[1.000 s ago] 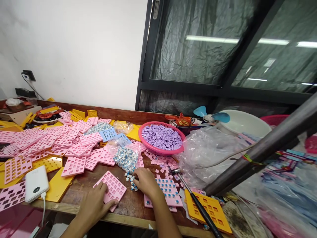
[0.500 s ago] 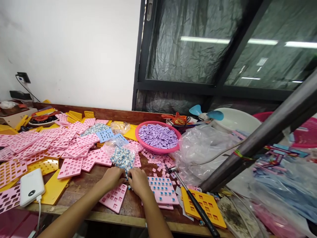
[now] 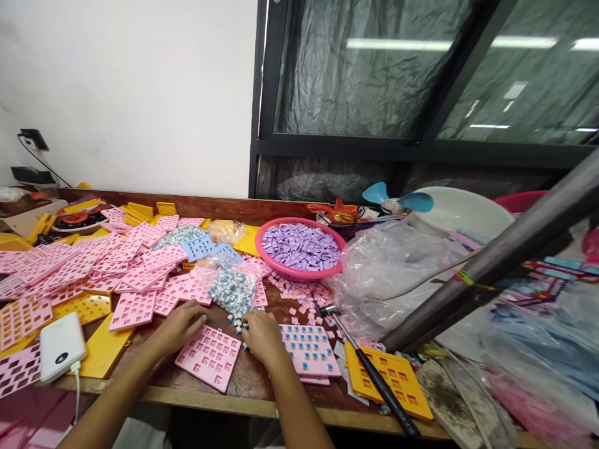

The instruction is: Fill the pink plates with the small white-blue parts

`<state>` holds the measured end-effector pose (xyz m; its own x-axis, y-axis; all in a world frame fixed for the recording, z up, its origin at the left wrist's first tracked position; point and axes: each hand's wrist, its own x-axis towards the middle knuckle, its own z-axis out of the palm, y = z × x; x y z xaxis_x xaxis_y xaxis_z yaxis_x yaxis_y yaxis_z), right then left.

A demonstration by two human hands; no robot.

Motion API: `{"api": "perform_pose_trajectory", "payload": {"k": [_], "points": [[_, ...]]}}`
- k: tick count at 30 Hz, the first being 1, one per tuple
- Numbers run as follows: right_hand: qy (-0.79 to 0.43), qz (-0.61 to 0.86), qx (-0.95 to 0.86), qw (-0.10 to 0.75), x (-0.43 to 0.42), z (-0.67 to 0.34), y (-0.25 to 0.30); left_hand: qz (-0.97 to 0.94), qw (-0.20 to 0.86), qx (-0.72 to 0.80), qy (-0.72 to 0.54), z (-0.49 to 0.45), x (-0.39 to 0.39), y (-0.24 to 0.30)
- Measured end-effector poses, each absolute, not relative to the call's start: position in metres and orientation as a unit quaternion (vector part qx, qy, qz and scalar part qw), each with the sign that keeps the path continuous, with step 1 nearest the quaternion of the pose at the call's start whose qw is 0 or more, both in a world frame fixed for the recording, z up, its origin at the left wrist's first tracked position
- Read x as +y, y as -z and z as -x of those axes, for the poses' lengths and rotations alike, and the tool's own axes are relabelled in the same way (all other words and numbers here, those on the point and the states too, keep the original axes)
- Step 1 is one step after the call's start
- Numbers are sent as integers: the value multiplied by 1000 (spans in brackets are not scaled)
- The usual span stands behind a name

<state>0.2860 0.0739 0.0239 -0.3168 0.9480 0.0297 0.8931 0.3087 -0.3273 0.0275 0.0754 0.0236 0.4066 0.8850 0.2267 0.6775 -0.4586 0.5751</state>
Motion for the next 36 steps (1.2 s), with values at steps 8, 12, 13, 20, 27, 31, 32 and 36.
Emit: {"api": "perform_pose_trajectory", "payload": {"k": [8, 12, 13, 20, 27, 31, 32, 36], "points": [[-92, 596, -791, 105, 80, -282, -17, -764, 241, 512, -310, -8, 50, 1], [-88, 600, -789, 98, 81, -285, -22, -744, 273, 534, -295, -12, 45, -3], [-89, 598, -791, 95, 80, -286, -25, -736, 277, 541, -299, -13, 43, -2], [-246, 437, -818, 281, 61, -267, -45, -680, 283, 564, -373, -22, 24, 9], [-339, 400, -778, 345, 59, -232, -20, -636, 392, 533, -398, -18, 43, 12], [-322, 417, -784, 328, 59, -224, -6, -598, 487, 501, -393, -14, 49, 18], [-317, 415, -791, 320, 59, -222, -4, -596, 495, 497, -391, -12, 50, 18], [-288, 415, -809, 300, 57, -222, 1, -634, 474, 480, -379, -9, 47, 13]]}}
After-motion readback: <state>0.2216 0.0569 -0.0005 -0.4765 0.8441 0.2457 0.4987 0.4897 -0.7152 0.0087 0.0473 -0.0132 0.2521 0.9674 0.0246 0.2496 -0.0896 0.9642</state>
